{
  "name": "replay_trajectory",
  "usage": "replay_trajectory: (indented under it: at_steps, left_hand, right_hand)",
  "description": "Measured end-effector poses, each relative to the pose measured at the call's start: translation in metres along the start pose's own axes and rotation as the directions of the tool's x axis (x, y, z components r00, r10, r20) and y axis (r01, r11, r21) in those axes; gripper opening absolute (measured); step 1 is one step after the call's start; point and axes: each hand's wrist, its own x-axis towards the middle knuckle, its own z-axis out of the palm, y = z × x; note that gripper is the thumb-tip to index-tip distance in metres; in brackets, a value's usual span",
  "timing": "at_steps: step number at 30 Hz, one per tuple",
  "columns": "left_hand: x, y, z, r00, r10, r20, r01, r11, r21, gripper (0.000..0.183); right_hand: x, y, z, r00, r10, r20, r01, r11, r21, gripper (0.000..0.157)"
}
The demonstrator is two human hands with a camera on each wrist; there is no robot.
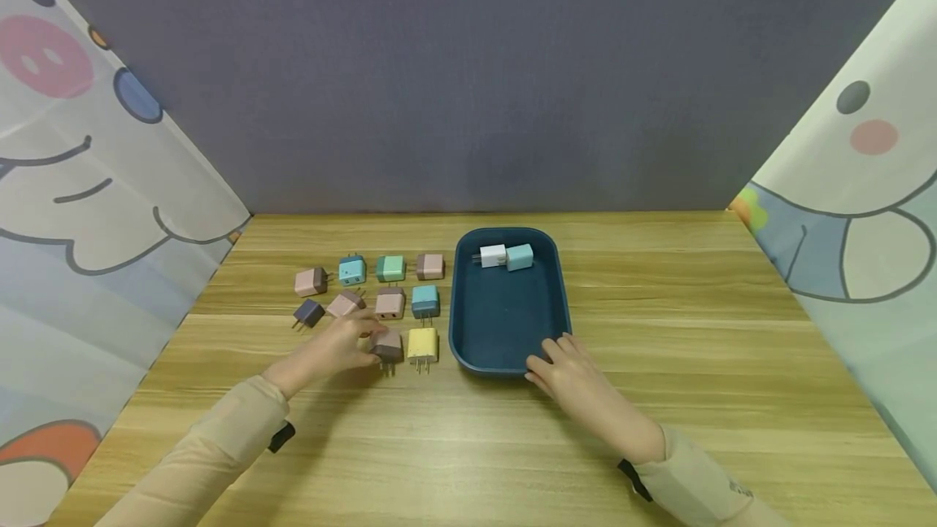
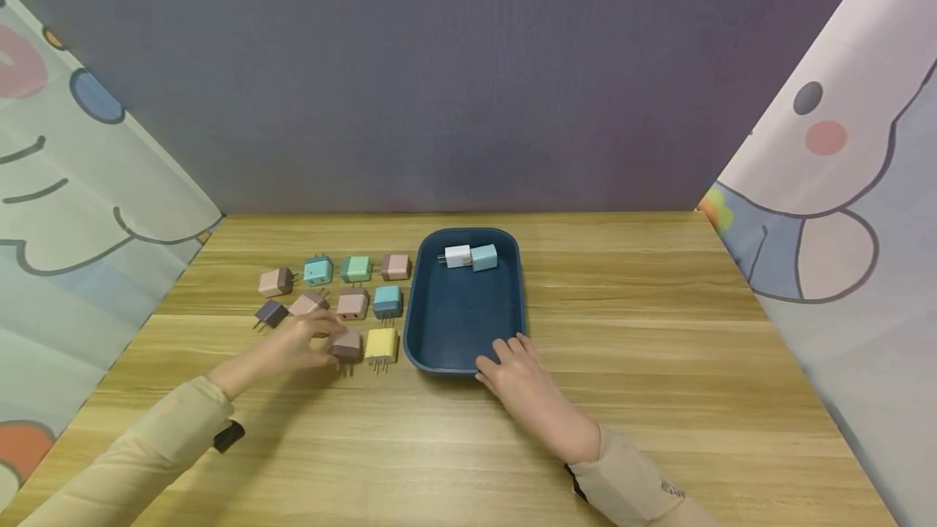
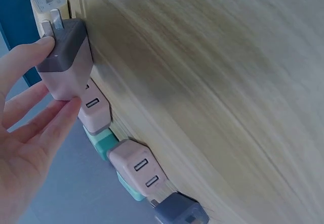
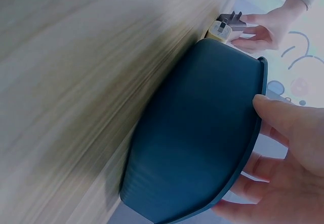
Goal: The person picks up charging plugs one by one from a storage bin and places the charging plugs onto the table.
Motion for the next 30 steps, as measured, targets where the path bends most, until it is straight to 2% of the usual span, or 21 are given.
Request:
replay_trajectory:
  at_steps: [3, 5, 9, 11, 18, 30]
  left_hand:
    - [-0.002, -0.002, 0.0, 1.0, 0.009, 0.007, -0.009, 1.0, -0.01, 0.039]
    - [-0.003, -0.004, 0.001, 1.0, 0.004, 0.014, -0.003, 1.0, -0.013, 0.041]
    - [-0.003, -0.007, 0.003, 1.0, -0.005, 0.03, 0.006, 0.999, -0.031, 0.046]
    - [-0.003, -0.009, 0.004, 0.999, -0.009, 0.037, 0.01, 0.999, -0.039, 0.047]
    - [-0.004, -0.012, 0.006, 0.998, -0.031, 0.048, 0.034, 0.997, -0.064, 0.052]
    - [-0.003, -0.009, 0.008, 0.997, -0.043, 0.063, 0.046, 0.997, -0.055, 0.05]
  right_hand:
    - [0.0, 0.0, 0.0, 1.0, 0.0, -0.006, 0.0, 1.0, 0.006, 0.039]
    - [0.0, 0.0, 0.0, 1.0, -0.001, -0.009, 0.001, 1.0, 0.009, 0.045]
    - [0.0, 0.0, 0.0, 1.0, -0.001, -0.005, 0.001, 1.0, 0.006, 0.018]
    - [0.0, 0.0, -0.001, 1.0, 0.0, -0.001, 0.0, 1.0, 0.002, 0.01]
    - [0.0, 0.0, -0.001, 1.0, 0.007, 0.016, -0.007, 1.0, -0.007, 0.011]
    - [0.0, -0.001, 0.002, 1.0, 0.011, -0.016, -0.011, 1.0, -0.013, 0.014]
